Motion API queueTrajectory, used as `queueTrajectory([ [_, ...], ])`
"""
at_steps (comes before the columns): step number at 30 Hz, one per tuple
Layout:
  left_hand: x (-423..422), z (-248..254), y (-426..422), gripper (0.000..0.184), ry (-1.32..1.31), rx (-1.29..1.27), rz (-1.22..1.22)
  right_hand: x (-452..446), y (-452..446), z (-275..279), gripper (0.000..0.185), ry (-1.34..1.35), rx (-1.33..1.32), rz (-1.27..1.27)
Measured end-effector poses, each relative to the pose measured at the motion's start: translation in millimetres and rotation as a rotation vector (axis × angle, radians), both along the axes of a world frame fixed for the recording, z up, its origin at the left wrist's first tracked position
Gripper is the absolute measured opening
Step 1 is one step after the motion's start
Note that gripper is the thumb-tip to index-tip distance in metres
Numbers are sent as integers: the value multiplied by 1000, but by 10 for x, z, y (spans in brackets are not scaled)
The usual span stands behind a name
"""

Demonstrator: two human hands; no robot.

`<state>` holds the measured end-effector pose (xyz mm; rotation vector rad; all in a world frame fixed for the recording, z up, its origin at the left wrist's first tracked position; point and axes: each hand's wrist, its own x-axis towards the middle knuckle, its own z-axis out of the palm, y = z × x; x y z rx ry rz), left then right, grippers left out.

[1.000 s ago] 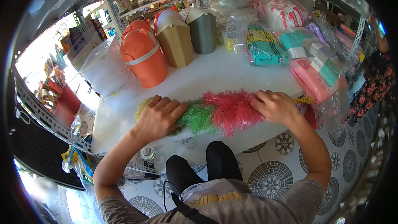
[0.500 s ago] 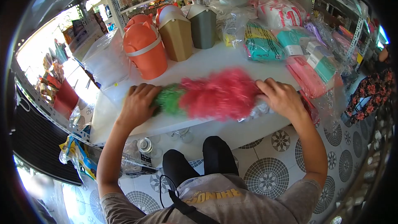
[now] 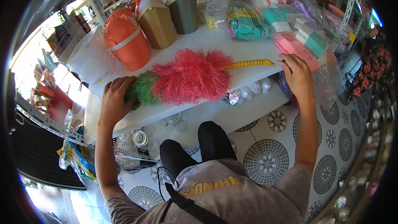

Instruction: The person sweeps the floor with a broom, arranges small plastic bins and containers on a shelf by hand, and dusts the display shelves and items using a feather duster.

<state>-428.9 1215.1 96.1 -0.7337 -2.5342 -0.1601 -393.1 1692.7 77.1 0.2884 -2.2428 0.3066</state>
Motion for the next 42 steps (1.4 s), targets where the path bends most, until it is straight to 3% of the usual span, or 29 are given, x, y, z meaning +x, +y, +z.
queueTrajectory([
  [2, 10, 31, 15, 51, -31, 16, 0, 37, -26, -42, 18, 4, -95, 10],
  [4, 22, 61, 51, 55, -46, 36, 21, 77, -163, -82, 25, -41, -699, 315],
  [5, 33, 79, 70, 55, -51, 32, 8, 105, -239, -72, 53, -111, -870, 603],
  [7, 59, 123, 97, 60, -61, 50, 32, 135, -426, 21, 77, -282, -1163, 948],
  [8, 72, 143, 106, 60, -64, 44, 25, 136, -474, 41, 86, -347, -1208, 1010],
  [11, 121, 187, 80, 63, -85, 76, 20, 69, -545, 40, 85, -452, -1338, 1158],
  [15, 163, 183, -11, 64, -50, 103, 34, -24, -584, 14, 85, -509, -1359, 1168],
  [18, 202, 169, -116, 64, -47, 113, 72, -99, -594, 1, 87, -521, -1346, 1131],
  [20, 227, 166, -188, 64, -59, 115, 104, -197, -543, -65, 79, -424, -1102, 965],
  [21, 246, 160, -227, 64, -48, 116, 125, -248, -576, -58, 61, -239, -820, 788],
  [23, 295, 152, -283, 64, -30, 115, 145, -239, -653, 48, 47, -78, -63, 354],
  [26, 373, 62, -353, 65, 10, 207, 182, -383, -627, -38, 32, -409, 59, 424],
  [28, 447, 8, -412, 64, 80, 226, 205, -417, -623, -78, 24, -363, 110, 479],
  [30, 556, -80, -479, 62, 150, 284, 242, -331, -623, -73, 22, -370, -67, 416],
  [37, 1298, -515, -700, 59, 338, 563, 458, 315, -63, 174, 20, -294, -340, 36],
  [39, 1519, -693, -773, 57, 360, 624, 503, 589, 232, 238, 22, -257, -273, -46],
  [41, 1736, -871, -860, 55, 323, 694, 576, 873, 375, 327, 24, -253, -192, -297],
  [42, 1824, -996, -920, 54, 348, 692, 590, 975, 353, 374, 24, -263, -184, -283],
])
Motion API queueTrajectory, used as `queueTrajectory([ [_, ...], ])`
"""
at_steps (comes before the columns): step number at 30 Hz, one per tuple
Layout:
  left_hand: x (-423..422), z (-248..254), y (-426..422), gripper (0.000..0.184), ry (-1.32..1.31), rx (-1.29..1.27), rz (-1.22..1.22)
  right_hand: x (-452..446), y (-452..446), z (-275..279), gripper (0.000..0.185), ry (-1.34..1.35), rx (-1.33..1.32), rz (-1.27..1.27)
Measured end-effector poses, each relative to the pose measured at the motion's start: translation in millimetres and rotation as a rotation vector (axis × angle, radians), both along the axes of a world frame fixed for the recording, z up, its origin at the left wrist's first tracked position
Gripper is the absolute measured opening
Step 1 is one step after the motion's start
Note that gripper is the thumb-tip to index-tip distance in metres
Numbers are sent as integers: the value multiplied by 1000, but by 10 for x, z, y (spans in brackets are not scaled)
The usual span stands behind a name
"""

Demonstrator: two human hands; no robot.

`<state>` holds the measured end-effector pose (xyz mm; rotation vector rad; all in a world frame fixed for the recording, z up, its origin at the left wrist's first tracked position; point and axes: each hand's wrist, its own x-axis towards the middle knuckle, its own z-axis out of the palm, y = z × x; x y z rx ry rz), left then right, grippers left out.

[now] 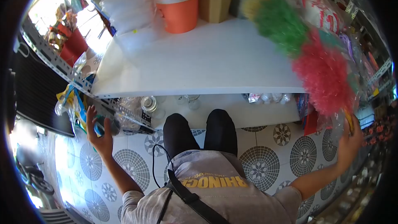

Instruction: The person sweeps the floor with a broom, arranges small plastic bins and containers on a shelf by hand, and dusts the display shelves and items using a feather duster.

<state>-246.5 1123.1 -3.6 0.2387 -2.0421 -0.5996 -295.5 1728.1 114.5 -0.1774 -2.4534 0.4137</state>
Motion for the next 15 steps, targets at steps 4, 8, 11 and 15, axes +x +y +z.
queueTrajectory([
  [4, 285, -350, -36, 52, -27, 130, 71, 181, -169, 34, 25, -43, 307, -97],
  [8, 445, -467, 22, 51, -10, 159, 99, 191, -683, 46, 23, -64, 261, 179],
  [11, 561, -515, 5, 50, 42, 153, 133, 88, -1040, 9, 22, -80, 232, 369],
  [15, 688, -515, 23, 48, 76, 154, 184, -81, -1674, 41, 22, -16, 287, 631],
])
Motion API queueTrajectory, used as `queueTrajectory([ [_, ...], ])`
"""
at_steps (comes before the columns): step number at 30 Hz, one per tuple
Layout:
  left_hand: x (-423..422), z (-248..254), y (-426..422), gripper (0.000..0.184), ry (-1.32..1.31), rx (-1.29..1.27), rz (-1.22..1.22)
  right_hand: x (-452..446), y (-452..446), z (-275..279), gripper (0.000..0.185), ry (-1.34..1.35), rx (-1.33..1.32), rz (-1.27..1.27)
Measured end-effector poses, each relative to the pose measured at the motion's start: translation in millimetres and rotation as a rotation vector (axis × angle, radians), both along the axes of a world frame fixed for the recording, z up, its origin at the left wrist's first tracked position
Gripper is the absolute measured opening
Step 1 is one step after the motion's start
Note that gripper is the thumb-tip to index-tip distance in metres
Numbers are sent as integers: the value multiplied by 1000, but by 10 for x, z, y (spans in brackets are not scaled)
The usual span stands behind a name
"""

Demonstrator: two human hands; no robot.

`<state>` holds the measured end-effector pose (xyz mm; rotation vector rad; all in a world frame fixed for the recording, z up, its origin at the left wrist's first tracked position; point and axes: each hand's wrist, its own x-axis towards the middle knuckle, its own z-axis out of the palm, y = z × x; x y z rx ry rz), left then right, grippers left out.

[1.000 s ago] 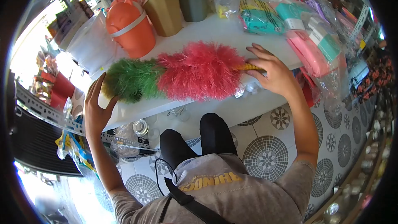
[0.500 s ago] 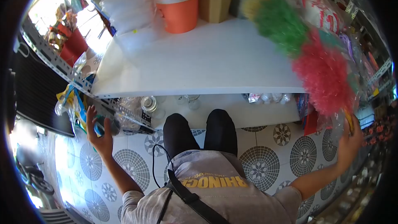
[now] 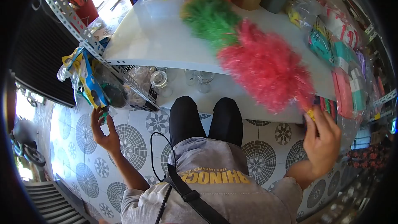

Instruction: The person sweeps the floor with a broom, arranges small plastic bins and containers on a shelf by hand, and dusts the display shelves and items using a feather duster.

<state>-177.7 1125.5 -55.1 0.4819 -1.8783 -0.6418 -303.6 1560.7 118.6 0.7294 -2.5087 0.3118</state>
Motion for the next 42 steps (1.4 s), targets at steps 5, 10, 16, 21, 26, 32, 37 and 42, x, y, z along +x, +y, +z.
queueTrajectory([
  [5, 23, -20, 76, 47, 28, 76, 58, -294, -234, 46, 21, -17, -7, 162],
  [10, -37, 721, 214, 50, -101, 66, 58, -528, -217, 324, 14, -539, -114, 13],
  [16, 196, 1687, 422, 51, -260, 107, 60, -356, -200, 182, 21, -803, -292, 89],
  [21, 609, 2285, 687, 51, -292, 232, 12, 30, -537, 165, 18, -769, -305, 298],
  [26, 1018, 2753, 926, 50, -335, 304, -57, 107, -894, 595, 17, -764, -308, 218],
  [32, 1677, 2921, 1075, 53, -455, 265, -179, 338, -1264, 142, 24, -771, -288, 295],
  [37, 2586, 2915, 1231, 53, -619, 408, -128, 742, -775, 182, 23, -636, -503, -29],
  [42, 3272, 2680, 1274, 54, -800, 521, 9, 769, -95, -7, 31, -520, -558, -528],
])
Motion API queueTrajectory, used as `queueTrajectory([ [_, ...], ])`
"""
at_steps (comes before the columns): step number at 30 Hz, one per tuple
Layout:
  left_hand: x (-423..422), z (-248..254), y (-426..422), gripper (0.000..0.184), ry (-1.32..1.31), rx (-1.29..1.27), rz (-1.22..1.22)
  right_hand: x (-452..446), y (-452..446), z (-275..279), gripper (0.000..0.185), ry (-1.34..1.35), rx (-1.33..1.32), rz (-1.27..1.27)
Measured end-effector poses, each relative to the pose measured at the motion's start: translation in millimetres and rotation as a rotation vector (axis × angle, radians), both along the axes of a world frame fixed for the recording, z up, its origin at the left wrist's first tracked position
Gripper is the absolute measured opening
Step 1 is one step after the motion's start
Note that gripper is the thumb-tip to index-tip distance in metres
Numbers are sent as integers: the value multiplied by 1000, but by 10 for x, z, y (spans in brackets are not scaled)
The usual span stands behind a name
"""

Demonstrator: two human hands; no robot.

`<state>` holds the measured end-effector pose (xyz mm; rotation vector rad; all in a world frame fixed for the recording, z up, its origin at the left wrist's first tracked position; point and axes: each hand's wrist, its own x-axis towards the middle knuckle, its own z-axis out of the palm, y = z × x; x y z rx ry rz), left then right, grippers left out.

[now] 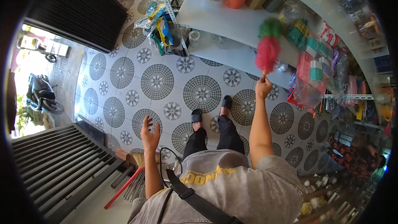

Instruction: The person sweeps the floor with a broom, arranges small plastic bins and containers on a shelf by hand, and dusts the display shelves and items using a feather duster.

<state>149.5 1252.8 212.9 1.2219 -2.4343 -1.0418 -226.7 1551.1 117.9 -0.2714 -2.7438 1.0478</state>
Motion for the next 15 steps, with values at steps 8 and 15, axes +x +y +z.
queueTrajectory([
  [8, 157, -593, 527, 56, -173, 159, -54, 605, -523, -101, 22, -72, -159, 614],
  [15, -312, -617, 1156, 55, -194, 226, -156, 21, 448, -43, 26, -9, -232, 294],
])
